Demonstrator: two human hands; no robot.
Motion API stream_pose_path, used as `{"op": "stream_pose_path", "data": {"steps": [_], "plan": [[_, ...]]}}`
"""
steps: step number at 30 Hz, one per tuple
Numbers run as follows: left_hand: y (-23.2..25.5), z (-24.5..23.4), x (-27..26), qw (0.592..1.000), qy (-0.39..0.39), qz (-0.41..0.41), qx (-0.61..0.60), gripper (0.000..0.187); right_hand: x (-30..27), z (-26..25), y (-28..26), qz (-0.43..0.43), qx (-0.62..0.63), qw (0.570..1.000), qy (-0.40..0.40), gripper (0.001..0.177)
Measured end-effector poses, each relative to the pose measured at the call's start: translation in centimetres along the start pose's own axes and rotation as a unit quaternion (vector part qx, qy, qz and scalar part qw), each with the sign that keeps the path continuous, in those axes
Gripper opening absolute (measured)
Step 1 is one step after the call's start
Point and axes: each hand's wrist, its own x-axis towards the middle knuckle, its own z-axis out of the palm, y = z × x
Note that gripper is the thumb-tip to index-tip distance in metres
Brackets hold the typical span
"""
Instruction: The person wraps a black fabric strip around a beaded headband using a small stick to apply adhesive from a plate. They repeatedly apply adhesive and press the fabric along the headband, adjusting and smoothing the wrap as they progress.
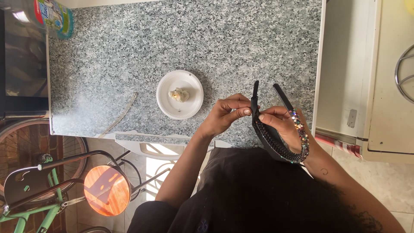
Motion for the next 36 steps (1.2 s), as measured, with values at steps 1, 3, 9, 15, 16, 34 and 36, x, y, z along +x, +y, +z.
{"op": "stream_pose_path", "data": {"steps": [1, 3, 9, 15, 16, 34, 36], "plan": [[-0.7, 0.0, -0.1, 1.000, 0.000, -0.001, 0.000, 0.014, -0.3, 0.2, -0.4, 0.001, 0.000, 1.000, 0.000, 0.013], [-2.2, 0.0, -0.4, 0.999, 0.001, -0.003, -0.032, 0.015, -0.7, 0.6, -1.2, 0.025, 0.034, 0.999, -0.013, 0.011], [-3.9, 0.8, -1.0, 0.997, -0.010, -0.018, -0.078, 0.017, -2.5, 2.0, -7.0, 0.023, 0.008, 1.000, 0.010, 0.013], [-4.3, 0.7, -0.1, 0.994, -0.041, 0.000, -0.101, 0.016, -2.4, 1.7, -8.7, -0.002, -0.070, 0.997, -0.016, 0.005], [-3.9, 0.8, 0.1, 0.994, -0.042, 0.000, -0.101, 0.016, -2.4, 1.7, -8.7, -0.002, -0.070, 0.997, -0.015, 0.005], [-5.5, 1.7, 1.4, 0.957, -0.037, 0.008, -0.288, 0.014, -2.1, 5.0, -15.2, 0.210, 0.113, 0.971, -0.002, 0.007], [-4.8, 2.1, 1.5, 0.955, -0.023, -0.003, -0.296, 0.016, -0.7, 3.0, -11.3, 0.247, 0.200, 0.946, -0.065, 0.010]]}}
